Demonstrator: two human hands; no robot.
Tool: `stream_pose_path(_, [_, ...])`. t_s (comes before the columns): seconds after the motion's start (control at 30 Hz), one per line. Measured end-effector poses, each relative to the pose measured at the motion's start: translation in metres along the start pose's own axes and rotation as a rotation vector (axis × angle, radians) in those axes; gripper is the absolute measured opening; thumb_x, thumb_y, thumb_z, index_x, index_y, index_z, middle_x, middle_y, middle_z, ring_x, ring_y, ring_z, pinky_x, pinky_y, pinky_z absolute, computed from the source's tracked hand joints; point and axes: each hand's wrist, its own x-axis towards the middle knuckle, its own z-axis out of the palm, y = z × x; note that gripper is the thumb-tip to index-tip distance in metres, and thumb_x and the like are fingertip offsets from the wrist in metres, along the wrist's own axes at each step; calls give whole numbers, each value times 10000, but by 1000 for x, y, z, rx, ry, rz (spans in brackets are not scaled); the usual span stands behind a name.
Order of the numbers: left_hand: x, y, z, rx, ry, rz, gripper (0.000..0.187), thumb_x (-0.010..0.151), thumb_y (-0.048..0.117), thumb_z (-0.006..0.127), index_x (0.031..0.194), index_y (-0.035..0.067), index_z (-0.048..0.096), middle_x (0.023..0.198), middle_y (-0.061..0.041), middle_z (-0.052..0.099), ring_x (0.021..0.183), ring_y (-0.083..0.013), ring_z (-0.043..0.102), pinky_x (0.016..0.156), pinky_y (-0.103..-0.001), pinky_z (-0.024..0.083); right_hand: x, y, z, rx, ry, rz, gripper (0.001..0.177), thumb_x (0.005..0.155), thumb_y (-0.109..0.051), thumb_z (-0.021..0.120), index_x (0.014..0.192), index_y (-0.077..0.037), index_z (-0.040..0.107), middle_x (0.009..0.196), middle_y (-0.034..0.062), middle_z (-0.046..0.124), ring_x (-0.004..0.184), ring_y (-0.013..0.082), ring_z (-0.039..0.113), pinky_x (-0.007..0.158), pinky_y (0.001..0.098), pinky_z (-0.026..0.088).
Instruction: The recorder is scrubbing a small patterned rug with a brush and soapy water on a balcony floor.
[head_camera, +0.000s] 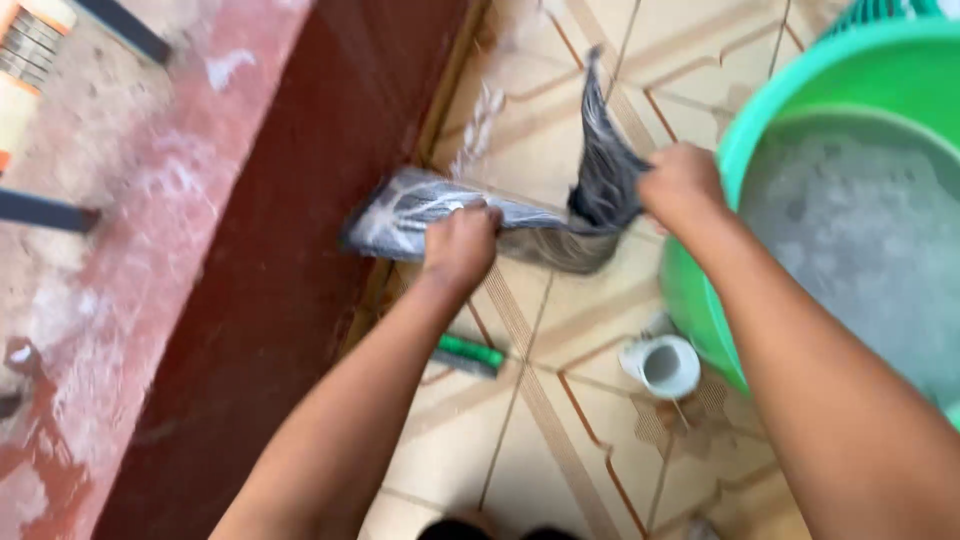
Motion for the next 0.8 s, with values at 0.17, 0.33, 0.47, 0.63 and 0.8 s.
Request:
stream_pose_path(0.17, [23, 6, -15, 88, -130, -47, 181, 871, 74, 565, 920, 146, 723, 1015, -90, 701, 882, -339, 690, 691, -496, 528, -3, -23, -14, 4, 379, -347, 170, 742, -36, 604, 780, -49, 770, 614, 216, 653, 527, 331, 650, 572, 436, 545])
stream_pose_path(0.33, [29, 10, -44, 134, 77, -28, 270, 804, 30, 558, 903, 192, 749, 928, -37, 713, 882, -277, 705, 764, -447, 518, -56, -62, -64, 248, 217, -125, 217, 845, -26, 524, 787, 22, 727, 612, 150, 674, 467, 230, 659, 526, 400, 564])
stream_pose_path(0.47, [23, 13, -38, 130, 327, -35, 233, 827, 60, 598, 959, 178, 751, 877, -20, 686, 892, -261, 672, 818, -426, 467, -15, -23, -42, 135, 463, -250, 176, 828, -75, 618, 919, -15, 756, 734, 208, 688, 631, 367, 684, 573, 467, 546])
stream_pose_path(0.63, [50, -5, 1, 337, -71, -162, 213, 876, 81, 593, 882, 227, 748, 863, -42, 663, 860, -246, 662, 856, -459, 438, -1, -29, -26, -251, 361, -175, 169, 732, -49, 662, 850, -34, 783, 877, 297, 689, 846, 491, 668, 771, 529, 553])
stream_pose_path(0.8, [20, -11, -19, 352, 155, 18, 286, 784, 44, 574, 973, 199, 723, 915, -33, 661, 895, -265, 646, 777, -438, 428, -3, -5, -13, -200, 90, -123, 205, 756, -92, 659, 922, -97, 778, 899, 268, 684, 881, 465, 671, 838, 526, 538])
